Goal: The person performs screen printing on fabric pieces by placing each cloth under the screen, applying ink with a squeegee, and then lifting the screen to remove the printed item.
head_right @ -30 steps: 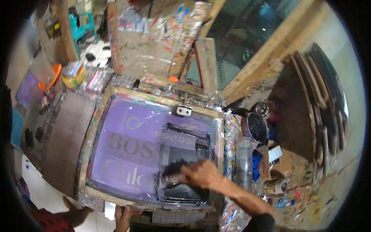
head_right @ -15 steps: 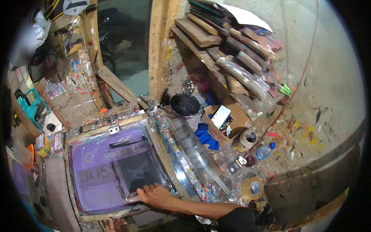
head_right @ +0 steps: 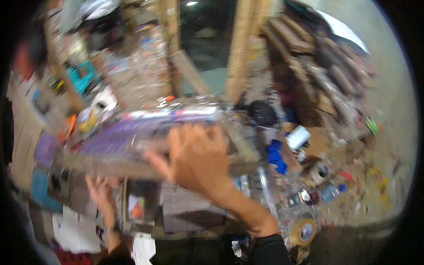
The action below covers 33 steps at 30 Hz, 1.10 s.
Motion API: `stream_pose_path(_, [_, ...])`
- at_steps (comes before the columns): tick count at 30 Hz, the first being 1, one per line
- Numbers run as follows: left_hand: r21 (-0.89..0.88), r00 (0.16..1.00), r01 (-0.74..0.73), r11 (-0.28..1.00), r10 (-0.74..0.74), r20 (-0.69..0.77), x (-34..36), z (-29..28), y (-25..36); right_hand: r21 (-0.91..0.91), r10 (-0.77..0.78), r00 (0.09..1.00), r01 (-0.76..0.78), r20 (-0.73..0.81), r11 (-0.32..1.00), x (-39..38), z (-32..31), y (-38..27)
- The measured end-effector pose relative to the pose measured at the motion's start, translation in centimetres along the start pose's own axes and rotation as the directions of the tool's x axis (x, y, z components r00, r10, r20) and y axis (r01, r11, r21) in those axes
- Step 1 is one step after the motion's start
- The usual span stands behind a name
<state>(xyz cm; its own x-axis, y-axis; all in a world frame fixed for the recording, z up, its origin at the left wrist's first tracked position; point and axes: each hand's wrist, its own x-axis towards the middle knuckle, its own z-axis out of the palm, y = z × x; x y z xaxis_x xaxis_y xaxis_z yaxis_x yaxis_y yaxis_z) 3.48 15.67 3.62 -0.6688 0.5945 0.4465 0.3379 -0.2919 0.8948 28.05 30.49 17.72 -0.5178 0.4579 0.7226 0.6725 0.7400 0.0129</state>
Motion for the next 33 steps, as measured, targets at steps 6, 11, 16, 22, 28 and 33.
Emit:
stream_pose_path(6, [0.333,0.753,-0.382,0.862,0.082,0.653,7.6,11.6,-12.2,-0.047,-0.049,0.993,0.044,-0.107,0.998,11.4,0.0,3.3])
stream_pose_path(11, [0.6,0.645,-0.621,0.504,-0.107,0.757,6.4,14.2,-17.2,-0.015,0.099,0.979,-0.098,0.178,0.995,13.0,-1.0,5.9])
stream_pose_path(16, [0.467,0.638,-0.644,0.606,0.09,0.765,6.7,16.0,-17.7,-0.022,0.128,0.947,-0.127,0.296,0.992,17.8,-1.2,7.4])
stream_pose_path(22, [0.616,0.794,-0.586,0.527,0.221,0.566,4.6,7.7,-11.6,0.048,0.098,0.954,-0.116,0.282,0.992,20.0,1.3,8.4])
stream_pose_path(28, [0.977,0.951,-0.171,0.126,0.28,0.13,7.5,-19.1,-5.9,0.043,0.164,0.958,-0.179,0.236,0.983,18.3,-0.6,8.2])
stream_pose_path(33, [0.99,0.936,-0.083,-0.116,0.331,0.118,10.2,-19.7,-2.3,-0.009,0.135,0.961,-0.137,0.24,0.99,20.2,0.5,10.5])
